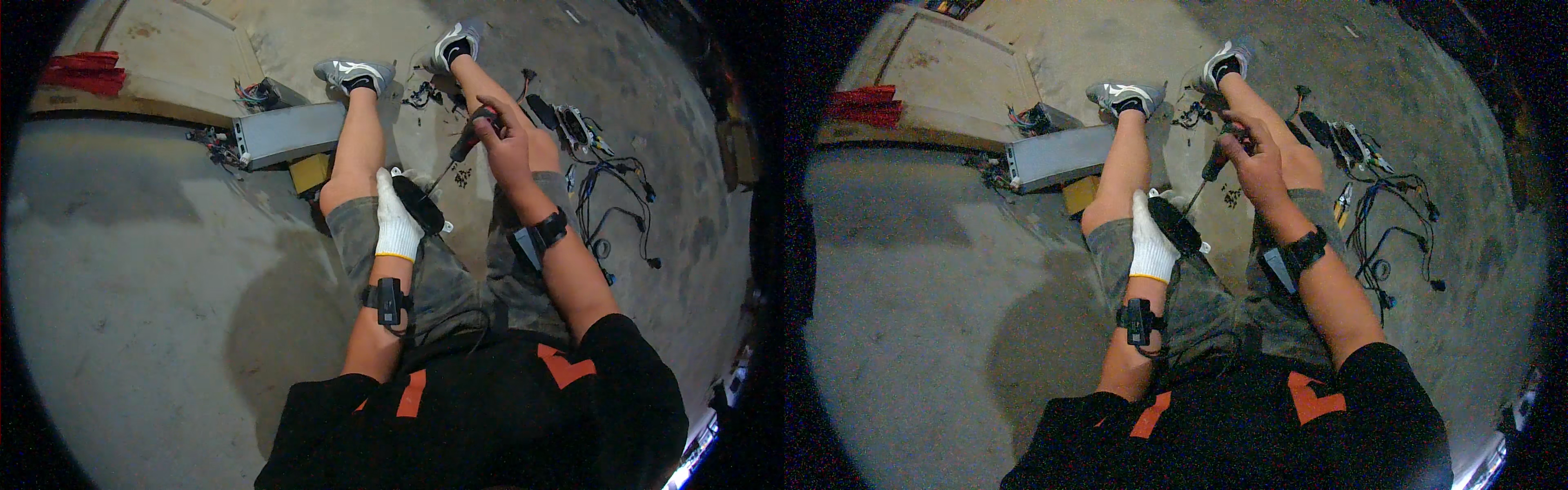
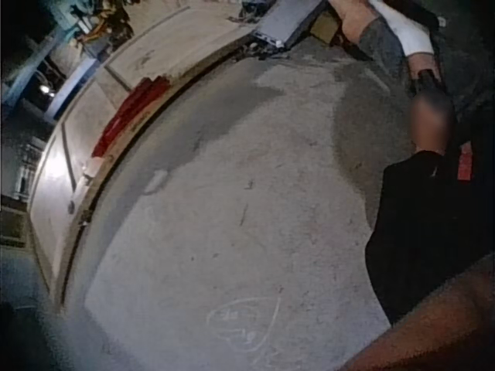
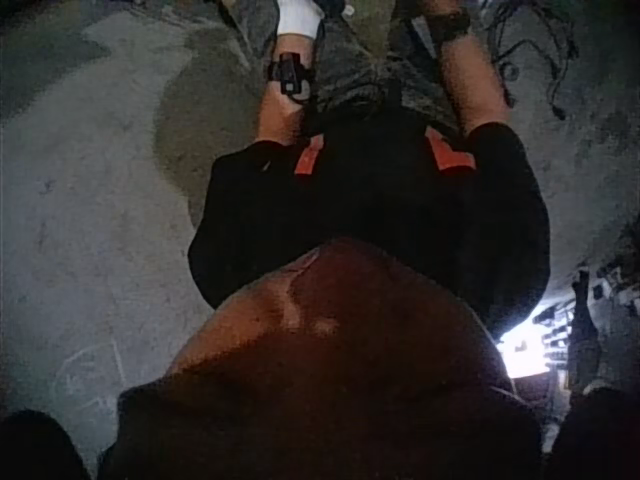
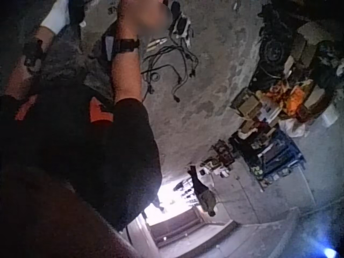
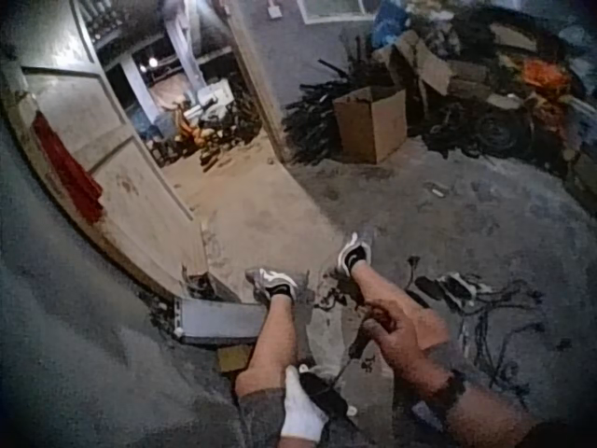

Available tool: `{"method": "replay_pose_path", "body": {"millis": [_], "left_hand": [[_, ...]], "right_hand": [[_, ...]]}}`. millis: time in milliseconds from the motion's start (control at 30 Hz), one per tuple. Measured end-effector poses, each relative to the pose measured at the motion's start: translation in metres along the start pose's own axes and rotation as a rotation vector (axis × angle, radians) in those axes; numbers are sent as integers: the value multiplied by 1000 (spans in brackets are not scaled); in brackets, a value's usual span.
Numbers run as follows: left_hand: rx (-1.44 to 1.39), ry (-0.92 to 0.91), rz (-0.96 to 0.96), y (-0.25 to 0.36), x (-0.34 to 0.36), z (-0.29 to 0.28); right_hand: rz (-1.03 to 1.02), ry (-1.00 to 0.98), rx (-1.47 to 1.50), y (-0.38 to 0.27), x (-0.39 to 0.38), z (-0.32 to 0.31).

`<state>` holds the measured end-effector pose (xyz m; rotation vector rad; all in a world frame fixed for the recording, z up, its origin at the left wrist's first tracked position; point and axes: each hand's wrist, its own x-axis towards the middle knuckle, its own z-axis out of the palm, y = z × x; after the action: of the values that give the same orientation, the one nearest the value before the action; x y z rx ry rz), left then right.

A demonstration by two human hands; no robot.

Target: Repairing an electronic component using a screwdriver.

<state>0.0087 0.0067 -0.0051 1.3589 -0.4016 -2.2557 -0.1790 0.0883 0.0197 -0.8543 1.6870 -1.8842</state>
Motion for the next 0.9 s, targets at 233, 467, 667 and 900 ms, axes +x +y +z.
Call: {"method": "replay_pose_path", "body": {"millis": [233,467,667,900], "left_hand": [[-62,-2,-4,-2,8,-9],[-42,9,-20,5,-14,12],[-137,-54,-7,5,-8,4],[-115,-17,30,5,-12,11]], "right_hand": [[-36,-76,173,2,-3,1],[0,-100,316,-13,-2,-1],[-130,-54,-45,-6,2,-6],[5,-174,102,-17,-5,-6]]}}
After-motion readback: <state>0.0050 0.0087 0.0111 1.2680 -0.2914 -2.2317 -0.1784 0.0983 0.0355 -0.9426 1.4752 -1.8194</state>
